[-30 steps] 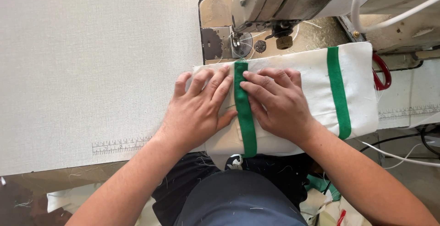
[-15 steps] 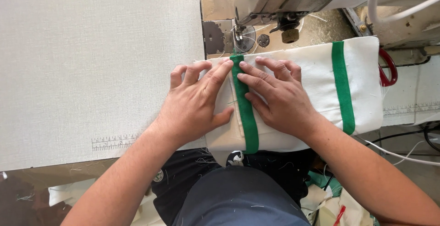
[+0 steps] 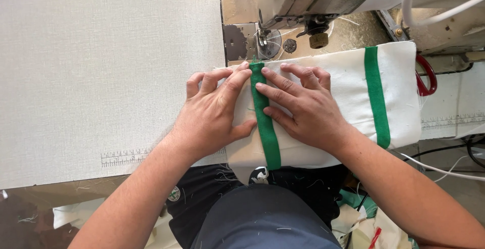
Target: Sewing a green strap onto a white fabric bag using an industrial sewing machine and trimming with scissors.
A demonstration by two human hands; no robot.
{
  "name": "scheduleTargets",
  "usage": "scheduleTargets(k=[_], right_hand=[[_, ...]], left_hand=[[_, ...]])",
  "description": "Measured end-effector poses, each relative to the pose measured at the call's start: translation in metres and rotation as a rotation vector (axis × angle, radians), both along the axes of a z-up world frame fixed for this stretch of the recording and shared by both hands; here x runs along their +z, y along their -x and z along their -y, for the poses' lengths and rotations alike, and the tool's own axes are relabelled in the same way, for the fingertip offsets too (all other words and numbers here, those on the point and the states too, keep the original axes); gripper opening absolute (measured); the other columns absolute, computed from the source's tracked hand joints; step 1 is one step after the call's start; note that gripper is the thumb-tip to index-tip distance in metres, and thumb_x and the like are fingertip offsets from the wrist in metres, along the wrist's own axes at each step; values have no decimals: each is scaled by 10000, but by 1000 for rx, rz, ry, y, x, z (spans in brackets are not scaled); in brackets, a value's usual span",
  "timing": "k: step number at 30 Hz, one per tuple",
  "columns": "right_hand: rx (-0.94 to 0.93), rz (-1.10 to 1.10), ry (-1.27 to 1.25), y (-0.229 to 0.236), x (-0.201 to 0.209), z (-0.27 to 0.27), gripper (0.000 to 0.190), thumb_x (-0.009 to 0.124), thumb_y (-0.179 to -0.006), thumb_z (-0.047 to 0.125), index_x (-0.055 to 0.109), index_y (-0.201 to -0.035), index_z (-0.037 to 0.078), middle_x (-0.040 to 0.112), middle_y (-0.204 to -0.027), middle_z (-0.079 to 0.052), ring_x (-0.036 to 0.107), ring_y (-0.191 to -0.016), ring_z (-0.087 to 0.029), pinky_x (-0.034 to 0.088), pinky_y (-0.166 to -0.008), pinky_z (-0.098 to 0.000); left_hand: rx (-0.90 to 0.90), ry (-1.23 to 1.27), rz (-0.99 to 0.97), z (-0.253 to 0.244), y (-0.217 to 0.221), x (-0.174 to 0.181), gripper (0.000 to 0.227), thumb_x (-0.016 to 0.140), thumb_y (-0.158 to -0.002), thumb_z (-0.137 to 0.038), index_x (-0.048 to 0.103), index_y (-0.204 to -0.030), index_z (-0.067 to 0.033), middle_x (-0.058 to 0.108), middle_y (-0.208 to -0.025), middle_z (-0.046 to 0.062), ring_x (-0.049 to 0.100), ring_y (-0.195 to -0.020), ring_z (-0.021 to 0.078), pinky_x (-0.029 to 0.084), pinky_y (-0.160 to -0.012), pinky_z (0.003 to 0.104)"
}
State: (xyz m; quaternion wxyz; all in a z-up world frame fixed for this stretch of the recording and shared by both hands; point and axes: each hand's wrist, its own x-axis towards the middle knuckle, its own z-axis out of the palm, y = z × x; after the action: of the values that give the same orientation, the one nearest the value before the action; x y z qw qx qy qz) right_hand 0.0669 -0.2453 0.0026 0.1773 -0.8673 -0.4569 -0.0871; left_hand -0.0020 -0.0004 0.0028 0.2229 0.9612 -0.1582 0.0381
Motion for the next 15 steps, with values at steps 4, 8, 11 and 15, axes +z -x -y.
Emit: scheduleTargets(k=[4,8,11,15], right_hand=[[9,1,11,0,4,0,447,624,-1059,462,633,-1485,328,556,-1605,35,436,-1468,-282,247,-1108,-542],[10,103,115,1,11,-2,467,597,-1099,455,600,-1522,259,535,-1637,41,551,-1420,-339,306,-1087,-512],[-2,77,130,1,10,-2,510,580,-1093,463,539,-1541,223,535,-1639,44,536,-1436,-334,295,-1106,-510],[-5,80,181,8,15,0,578,555,-1063,543,569,-1489,153,501,-1661,-4,433,-1521,-342,246,-1170,-552]], left_hand=[[-3,-4,24,-1,2,0,1049,827,-838,-485,282,-1651,-109,479,-1656,114,394,-1417,283,160,-1150,532],[-11,-289,347,1,5,3,747,642,-959,-636,564,-1533,-165,448,-1675,35,512,-1359,255,360,-1096,476],[-13,-355,403,2,5,2,676,563,-1006,-613,595,-1516,-170,519,-1629,-4,517,-1328,244,364,-1089,473],[9,-417,376,5,6,5,713,451,-1030,-618,569,-1569,-167,537,-1623,-5,490,-1340,227,323,-1112,462]])
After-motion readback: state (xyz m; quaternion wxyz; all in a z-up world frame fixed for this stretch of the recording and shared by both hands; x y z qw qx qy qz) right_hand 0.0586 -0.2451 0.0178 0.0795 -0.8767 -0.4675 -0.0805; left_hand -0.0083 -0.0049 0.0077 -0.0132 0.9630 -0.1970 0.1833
